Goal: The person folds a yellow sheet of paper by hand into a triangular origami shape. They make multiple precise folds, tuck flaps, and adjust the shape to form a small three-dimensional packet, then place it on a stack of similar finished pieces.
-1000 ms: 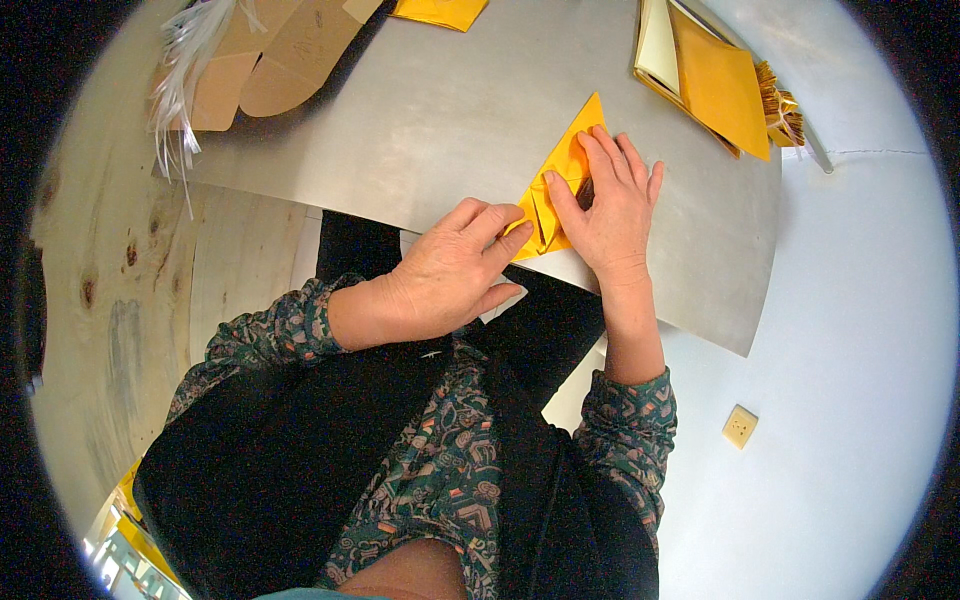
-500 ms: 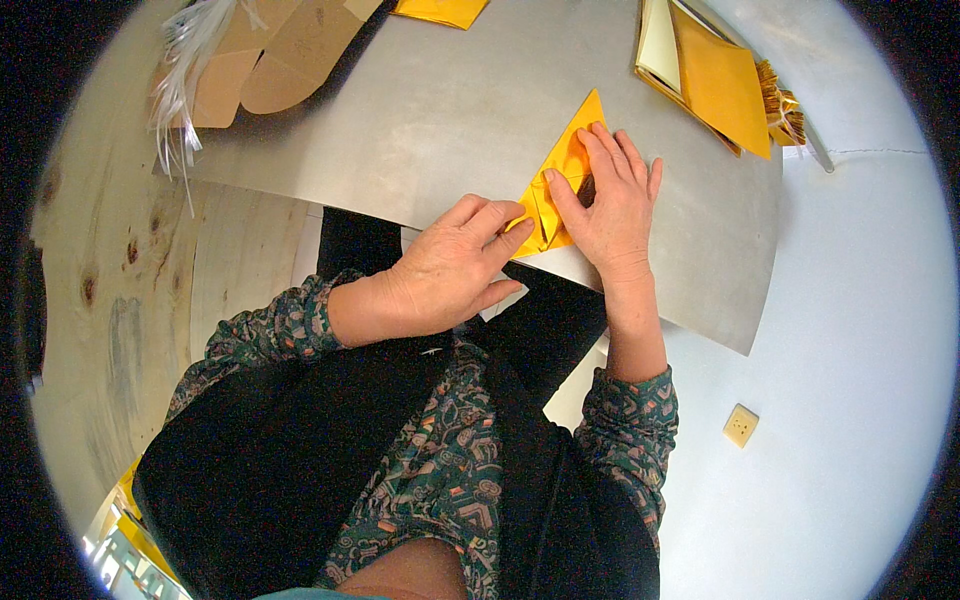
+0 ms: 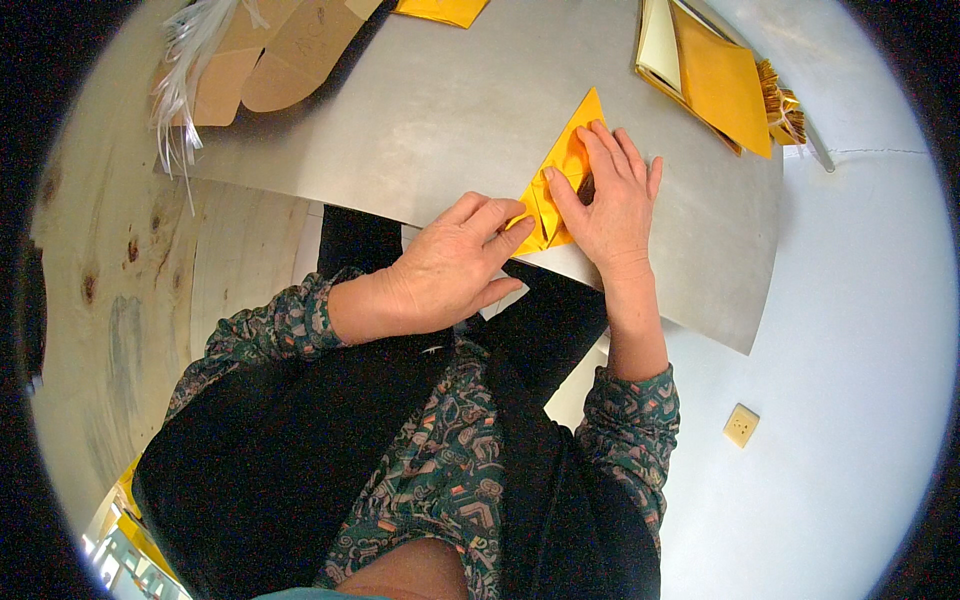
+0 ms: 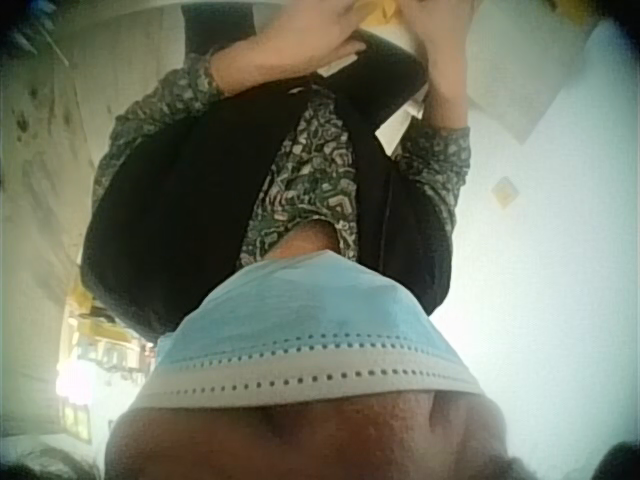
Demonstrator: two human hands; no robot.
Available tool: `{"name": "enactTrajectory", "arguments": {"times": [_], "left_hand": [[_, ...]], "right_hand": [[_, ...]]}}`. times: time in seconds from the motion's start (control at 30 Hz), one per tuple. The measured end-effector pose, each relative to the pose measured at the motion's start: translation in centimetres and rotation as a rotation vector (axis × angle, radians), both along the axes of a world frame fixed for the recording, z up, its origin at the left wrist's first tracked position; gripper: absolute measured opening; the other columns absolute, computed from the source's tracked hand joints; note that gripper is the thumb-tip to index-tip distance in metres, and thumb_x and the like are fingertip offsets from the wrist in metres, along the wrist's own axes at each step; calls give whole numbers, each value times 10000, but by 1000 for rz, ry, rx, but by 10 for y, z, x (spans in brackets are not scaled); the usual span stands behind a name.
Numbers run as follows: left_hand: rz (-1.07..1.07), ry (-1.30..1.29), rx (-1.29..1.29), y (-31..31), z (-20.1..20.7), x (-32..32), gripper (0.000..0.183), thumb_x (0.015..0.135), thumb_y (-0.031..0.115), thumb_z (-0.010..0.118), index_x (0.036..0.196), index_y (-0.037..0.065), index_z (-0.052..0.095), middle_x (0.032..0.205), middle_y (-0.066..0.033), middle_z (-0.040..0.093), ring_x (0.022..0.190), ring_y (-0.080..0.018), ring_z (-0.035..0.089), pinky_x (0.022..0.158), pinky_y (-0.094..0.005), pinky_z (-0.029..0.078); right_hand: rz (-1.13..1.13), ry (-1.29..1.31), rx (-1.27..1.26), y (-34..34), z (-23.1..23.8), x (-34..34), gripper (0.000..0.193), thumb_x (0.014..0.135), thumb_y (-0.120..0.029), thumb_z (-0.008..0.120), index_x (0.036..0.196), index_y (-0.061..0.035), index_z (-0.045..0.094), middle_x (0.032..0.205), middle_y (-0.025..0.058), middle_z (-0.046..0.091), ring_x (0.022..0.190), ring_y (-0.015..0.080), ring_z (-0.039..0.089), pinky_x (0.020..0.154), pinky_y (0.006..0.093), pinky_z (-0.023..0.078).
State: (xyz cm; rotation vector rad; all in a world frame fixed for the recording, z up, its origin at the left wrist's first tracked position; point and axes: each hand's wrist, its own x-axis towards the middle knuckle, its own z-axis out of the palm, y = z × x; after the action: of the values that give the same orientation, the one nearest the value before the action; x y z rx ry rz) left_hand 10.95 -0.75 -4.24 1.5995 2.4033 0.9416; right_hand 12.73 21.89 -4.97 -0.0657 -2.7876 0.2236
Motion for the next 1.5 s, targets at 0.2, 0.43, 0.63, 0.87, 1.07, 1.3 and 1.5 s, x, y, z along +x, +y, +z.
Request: {"name": "enactTrajectory", "arguments": {"times": [0.2,0.43,0.63,0.87,1.07,1.3,1.5], "left_hand": [[1,1,1,0,-1,0,633,801,234,760,1288,-97,527,1270,-187,480,1142,-313,471,1027,-360,437],[21,81,47,1,-4,0,580,793,259,758,1225,-77,564,1158,-142,507,1072,-277,480,992,-337,440],[33,79,60,1,-4,1,577,793,249,759,1225,-78,564,1157,-145,515,1073,-289,479,991,-341,441],[-88,-58,176,4,8,-66,346,880,172,678,1190,25,629,1241,-150,600,1131,-308,604,948,-418,515],[-236,337,93,57,3,-129,313,896,245,673,1141,51,678,1293,-93,603,1231,-291,540,1030,-389,466],[-285,338,-12,71,-13,-143,498,842,384,724,1269,150,623,1411,-71,545,1350,-276,446,1124,-445,353],[-264,293,-136,71,-6,-141,603,802,415,749,1334,196,570,1412,-66,544,1359,-277,438,1120,-468,331]], "right_hand": [[-1,3,3,0,0,0,565,857,-439,669,1298,-91,606,1404,88,566,1359,322,432,1156,600,158],[3,1,1,1,0,0,567,857,-437,670,1298,-88,603,1405,88,566,1358,326,431,1157,598,155],[9,2,-11,1,0,0,565,851,-434,678,1295,-91,605,1403,87,568,1360,325,430,1157,600,154],[-6,7,-35,3,-1,0,575,847,-470,673,1296,-119,605,1403,81,569,1357,319,434,1152,610,156],[-3,12,-23,5,-2,0,596,859,-485,652,1332,-127,588,1410,76,565,1366,317,425,1143,629,159],[18,-70,11,9,-3,6,654,909,-540,554,1420,-133,523,1488,92,484,1421,322,359,1152,640,128],[35,-169,24,12,-1,11,701,942,-561,480,1499,-140,416,1565,84,375,1467,322,282,1170,634,84]]}}
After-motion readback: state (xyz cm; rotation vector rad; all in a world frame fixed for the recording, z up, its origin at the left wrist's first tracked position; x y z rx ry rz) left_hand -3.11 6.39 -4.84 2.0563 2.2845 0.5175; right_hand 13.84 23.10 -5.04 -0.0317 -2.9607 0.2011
